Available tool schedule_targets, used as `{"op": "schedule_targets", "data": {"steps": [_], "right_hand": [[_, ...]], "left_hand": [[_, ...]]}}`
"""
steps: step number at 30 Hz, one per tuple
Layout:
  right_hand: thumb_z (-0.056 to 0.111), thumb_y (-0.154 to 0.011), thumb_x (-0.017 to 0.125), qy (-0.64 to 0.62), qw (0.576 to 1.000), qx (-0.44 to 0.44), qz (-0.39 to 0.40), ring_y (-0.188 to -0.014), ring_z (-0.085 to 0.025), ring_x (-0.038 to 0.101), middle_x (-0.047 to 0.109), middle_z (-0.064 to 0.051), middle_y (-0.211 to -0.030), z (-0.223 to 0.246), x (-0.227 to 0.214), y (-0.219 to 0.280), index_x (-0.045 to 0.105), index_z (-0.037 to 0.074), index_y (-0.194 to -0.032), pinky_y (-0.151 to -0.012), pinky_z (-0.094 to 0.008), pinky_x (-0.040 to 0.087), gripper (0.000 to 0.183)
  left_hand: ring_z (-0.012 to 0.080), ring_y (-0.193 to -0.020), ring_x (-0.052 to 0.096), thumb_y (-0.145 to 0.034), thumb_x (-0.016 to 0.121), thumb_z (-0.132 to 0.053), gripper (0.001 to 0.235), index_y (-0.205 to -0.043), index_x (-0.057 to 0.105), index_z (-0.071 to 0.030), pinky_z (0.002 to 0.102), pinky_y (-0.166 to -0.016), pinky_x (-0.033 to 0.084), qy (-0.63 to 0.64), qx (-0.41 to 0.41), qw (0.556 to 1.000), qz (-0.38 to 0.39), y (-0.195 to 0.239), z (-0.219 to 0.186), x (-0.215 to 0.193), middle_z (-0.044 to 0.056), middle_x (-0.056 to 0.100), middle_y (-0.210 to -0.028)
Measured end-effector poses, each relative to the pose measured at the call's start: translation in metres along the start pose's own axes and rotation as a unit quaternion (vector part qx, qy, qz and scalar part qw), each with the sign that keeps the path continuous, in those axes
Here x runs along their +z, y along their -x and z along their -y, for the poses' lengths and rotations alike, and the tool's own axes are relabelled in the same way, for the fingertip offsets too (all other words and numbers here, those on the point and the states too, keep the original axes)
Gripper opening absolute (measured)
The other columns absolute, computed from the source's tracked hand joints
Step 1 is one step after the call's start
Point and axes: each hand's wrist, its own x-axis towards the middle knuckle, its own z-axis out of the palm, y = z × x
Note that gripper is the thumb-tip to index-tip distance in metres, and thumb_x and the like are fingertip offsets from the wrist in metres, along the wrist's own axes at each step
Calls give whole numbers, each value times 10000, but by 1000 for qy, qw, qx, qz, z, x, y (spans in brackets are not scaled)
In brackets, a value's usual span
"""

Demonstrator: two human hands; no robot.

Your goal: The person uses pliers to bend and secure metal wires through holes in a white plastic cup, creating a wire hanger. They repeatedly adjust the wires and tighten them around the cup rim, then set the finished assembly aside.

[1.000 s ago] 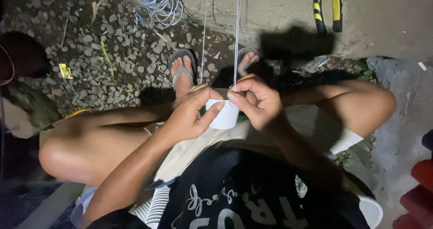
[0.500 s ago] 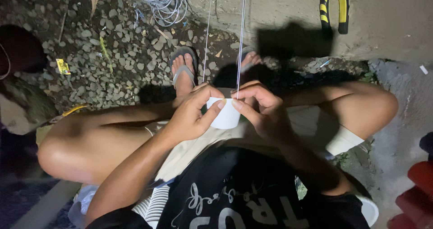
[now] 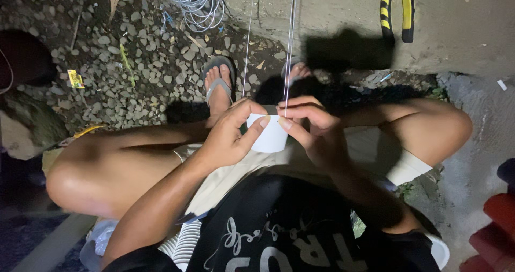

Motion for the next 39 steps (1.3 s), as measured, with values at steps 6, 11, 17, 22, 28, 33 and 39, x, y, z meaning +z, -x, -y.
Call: {"op": "schedule_targets", "data": {"steps": [6, 11, 17, 22, 28, 33, 39], "right_hand": [[0, -923, 721, 9, 999, 2, -34, -1222, -204, 648, 641, -154, -1339, 3, 6, 1, 740, 1, -1100, -1072, -321, 507, 177], [22, -916, 734, 30, 998, 21, -45, -1207, -207, 670, 651, -152, -1341, 5, 6, 1, 750, 16, -1094, -1026, -311, 534, 180], [45, -934, 731, 52, 998, -8, -45, -1241, -222, 654, 657, -170, -1345, 6, 7, 0, 752, -3, -1121, -1067, -317, 514, 195], [71, -921, 728, 53, 996, 52, -45, -1184, -196, 684, 665, -148, -1339, 7, 6, 2, 748, 2, -1127, -999, -296, 543, 218], [60, -922, 748, 78, 996, 25, -24, -1132, -187, 685, 713, -136, -1245, 3, 2, 1, 745, -11, -1154, -985, -291, 532, 243], [113, -871, 804, 91, 984, 152, -19, -751, -73, 611, 758, -43, -892, -2, -3, 0, 786, 35, -1118, -672, -226, 486, 259], [140, -880, 792, 96, 989, 116, -3, -719, -15, 611, 753, 20, -882, 0, -5, -1, 768, 34, -1057, -637, -190, 487, 208]], "left_hand": [[217, -925, 656, -1027, 634, -136, 113, -1055, 626, -27, 333, -834, 513, 14, -12, 1000, -6, 0, 1, 1, 96, 658, -962], [197, -919, 656, -1027, 633, -131, 117, -1069, 617, -22, 317, -815, 515, 31, -24, 999, -7, 1, 1, 2, 92, 655, -977], [198, -926, 652, -1031, 634, -128, 117, -1071, 613, -20, 318, -824, 513, 30, -13, 999, -12, 1, 2, 4, 93, 653, -980], [203, -911, 649, -1021, 635, -119, 109, -1065, 619, -20, 320, -804, 506, 33, -21, 999, -9, 2, 3, 4, 94, 653, -969], [211, -932, 644, -1024, 635, -113, 104, -1069, 619, -21, 320, -817, 503, 33, -10, 999, -11, 3, 5, 9, 98, 646, -979], [232, -923, 625, -1015, 663, -109, 105, -1066, 632, -23, 349, -832, 485, 3, 37, 999, -8, 4, 6, 11, 98, 662, -964], [218, -926, 649, -1011, 657, -104, 104, -1073, 631, -24, 343, -812, 505, 29, -4, 999, 13, 3, 8, 14, 91, 668, -970]]}}
